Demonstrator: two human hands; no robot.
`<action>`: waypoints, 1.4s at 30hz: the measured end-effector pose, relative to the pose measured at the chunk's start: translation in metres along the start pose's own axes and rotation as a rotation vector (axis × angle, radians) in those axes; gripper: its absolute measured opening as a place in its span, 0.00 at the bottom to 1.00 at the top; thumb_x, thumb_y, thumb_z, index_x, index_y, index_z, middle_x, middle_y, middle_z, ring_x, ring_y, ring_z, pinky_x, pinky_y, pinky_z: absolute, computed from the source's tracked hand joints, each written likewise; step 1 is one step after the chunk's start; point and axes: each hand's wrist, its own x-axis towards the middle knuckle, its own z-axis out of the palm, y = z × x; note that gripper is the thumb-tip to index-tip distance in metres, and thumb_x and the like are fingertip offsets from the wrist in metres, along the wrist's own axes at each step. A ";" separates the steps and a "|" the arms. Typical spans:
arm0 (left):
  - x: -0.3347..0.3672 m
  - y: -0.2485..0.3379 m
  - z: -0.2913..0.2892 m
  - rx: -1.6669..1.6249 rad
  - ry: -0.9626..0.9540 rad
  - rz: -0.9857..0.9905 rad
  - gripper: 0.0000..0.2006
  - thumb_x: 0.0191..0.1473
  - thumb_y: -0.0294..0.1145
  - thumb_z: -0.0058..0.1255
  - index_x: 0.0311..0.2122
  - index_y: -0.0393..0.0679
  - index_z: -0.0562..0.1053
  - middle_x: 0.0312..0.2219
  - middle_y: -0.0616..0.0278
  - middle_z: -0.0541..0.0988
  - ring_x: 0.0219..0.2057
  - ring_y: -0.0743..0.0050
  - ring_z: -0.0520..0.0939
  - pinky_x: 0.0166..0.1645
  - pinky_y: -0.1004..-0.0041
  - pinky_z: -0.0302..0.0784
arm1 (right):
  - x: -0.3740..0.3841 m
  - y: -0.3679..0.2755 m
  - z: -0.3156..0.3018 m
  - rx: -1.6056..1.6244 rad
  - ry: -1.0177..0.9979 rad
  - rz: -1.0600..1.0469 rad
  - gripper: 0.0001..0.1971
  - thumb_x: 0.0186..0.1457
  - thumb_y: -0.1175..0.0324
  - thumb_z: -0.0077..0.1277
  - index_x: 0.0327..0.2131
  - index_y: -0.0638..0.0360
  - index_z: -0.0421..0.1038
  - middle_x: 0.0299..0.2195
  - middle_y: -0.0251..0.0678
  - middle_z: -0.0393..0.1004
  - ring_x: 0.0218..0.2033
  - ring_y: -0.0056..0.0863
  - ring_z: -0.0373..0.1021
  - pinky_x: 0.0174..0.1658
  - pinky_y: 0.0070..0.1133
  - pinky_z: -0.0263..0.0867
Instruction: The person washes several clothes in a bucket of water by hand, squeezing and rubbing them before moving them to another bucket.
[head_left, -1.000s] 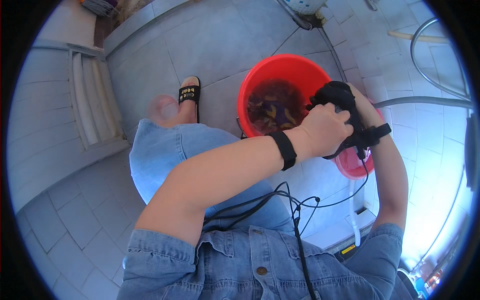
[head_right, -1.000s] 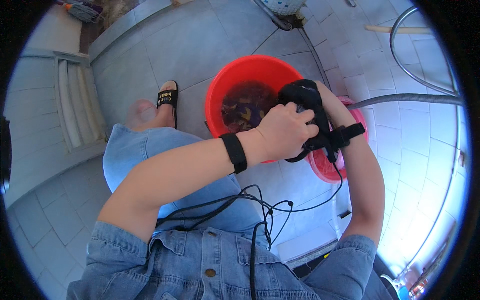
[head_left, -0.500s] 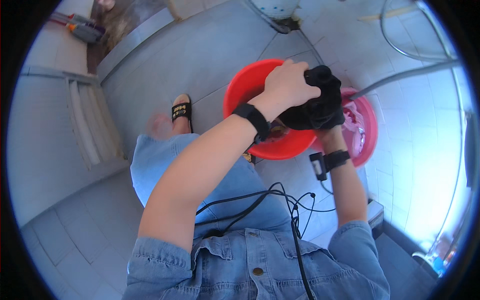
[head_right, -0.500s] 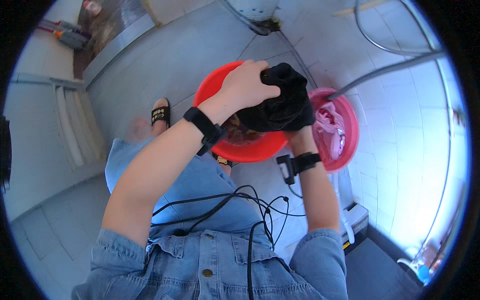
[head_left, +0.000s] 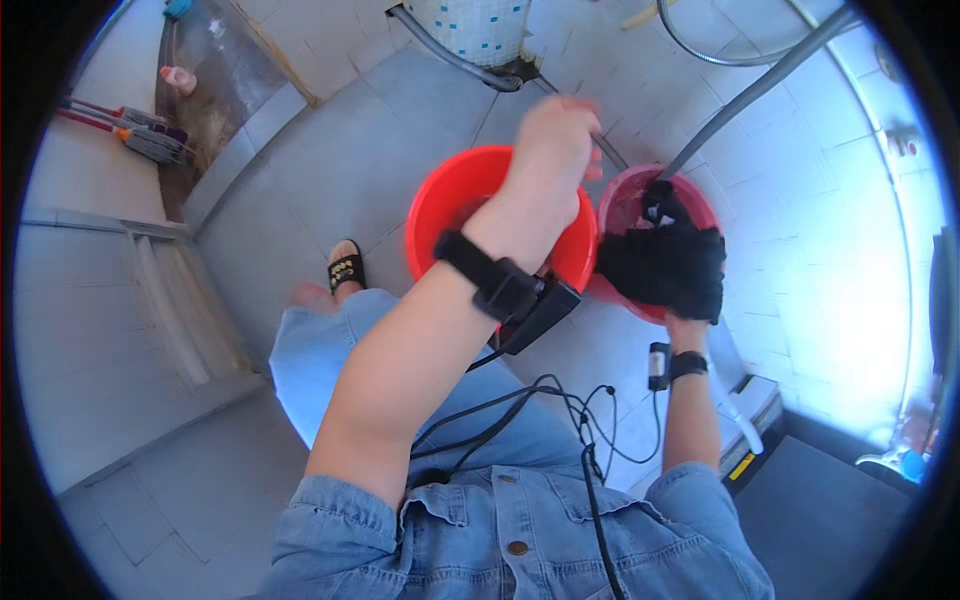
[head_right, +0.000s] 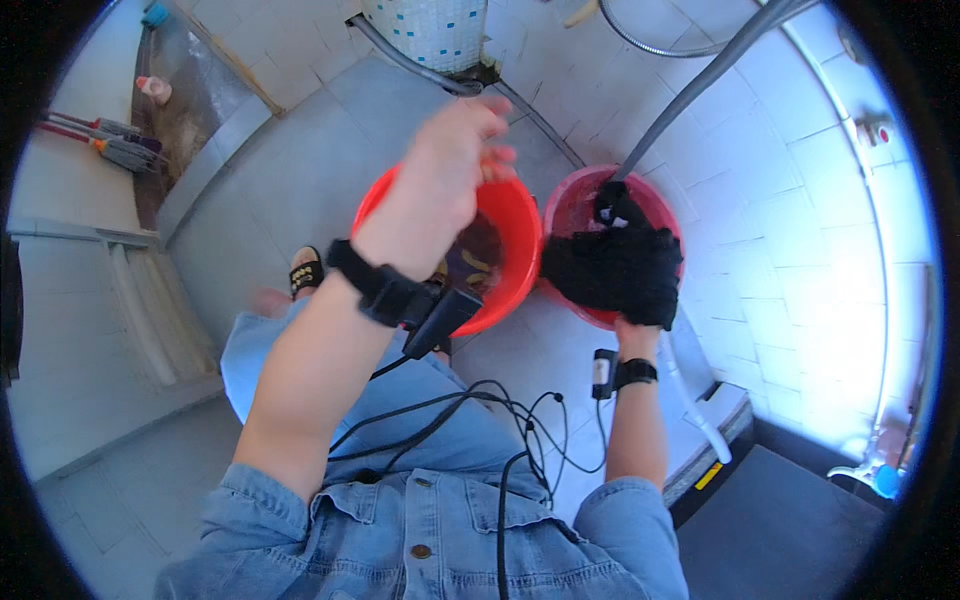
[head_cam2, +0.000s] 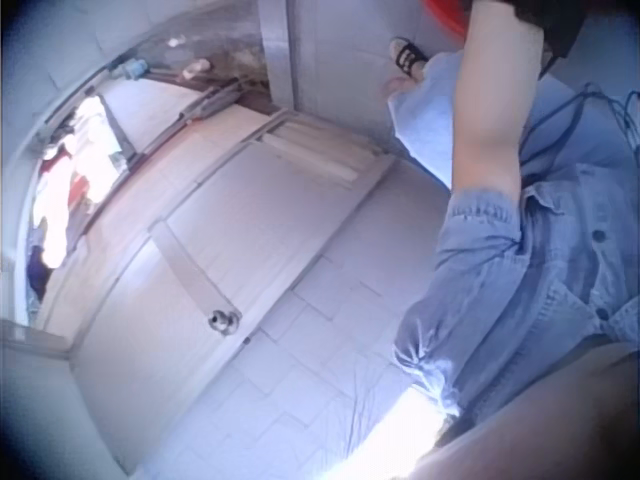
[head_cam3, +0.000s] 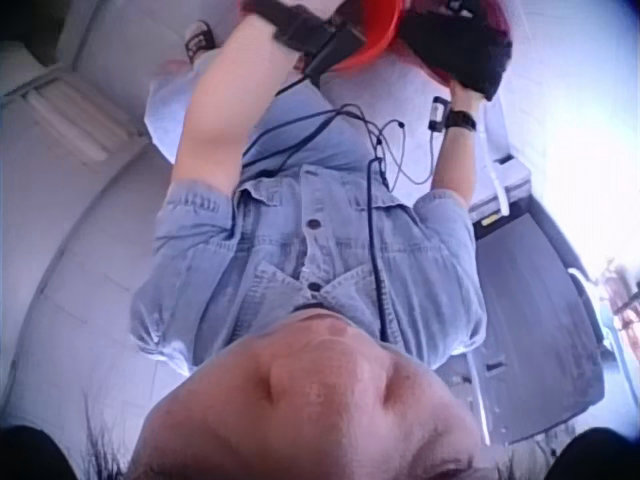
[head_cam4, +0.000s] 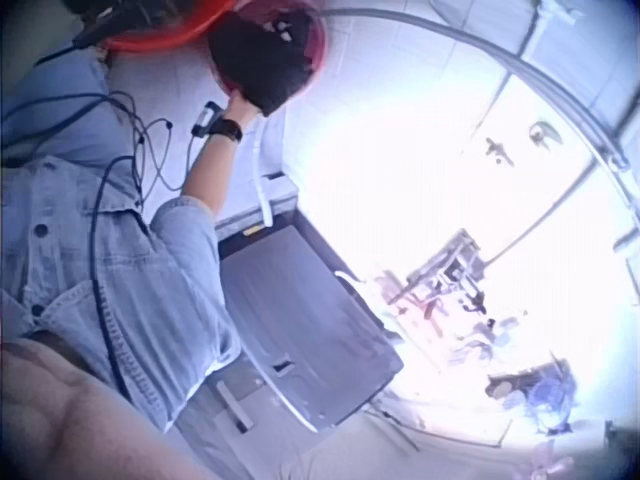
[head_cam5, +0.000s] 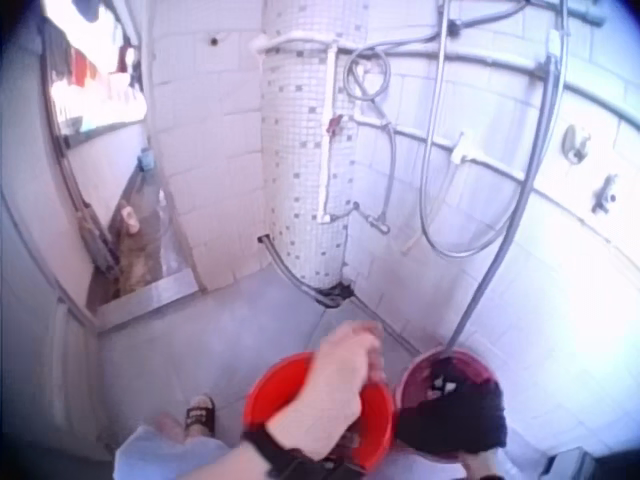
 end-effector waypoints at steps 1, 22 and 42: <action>-0.016 0.023 0.000 -0.030 0.011 0.150 0.14 0.46 0.27 0.42 0.40 0.38 0.68 0.33 0.60 0.70 0.30 0.70 0.72 0.31 0.73 0.69 | 0.001 0.006 0.002 -0.486 0.006 -0.199 0.14 0.42 0.68 0.50 0.36 0.59 0.71 0.42 0.45 0.70 0.47 0.45 0.62 0.51 0.28 0.59; -0.012 0.077 0.007 0.103 -0.047 0.484 0.12 0.48 0.27 0.42 0.39 0.37 0.67 0.32 0.61 0.71 0.29 0.71 0.74 0.34 0.73 0.67 | 0.038 -0.051 0.039 -0.684 -0.510 0.089 0.34 0.39 0.61 0.50 0.56 0.40 0.56 0.60 0.46 0.41 0.58 0.48 0.47 0.53 0.55 0.43; 0.104 -0.050 -0.233 -0.176 0.358 -0.330 0.09 0.49 0.36 0.45 0.36 0.46 0.69 0.25 0.64 0.74 0.23 0.66 0.74 0.26 0.68 0.70 | 0.285 -0.393 -0.185 0.484 0.333 -0.565 0.31 0.54 0.51 0.41 0.56 0.61 0.51 0.50 0.38 0.62 0.48 0.30 0.60 0.51 0.25 0.54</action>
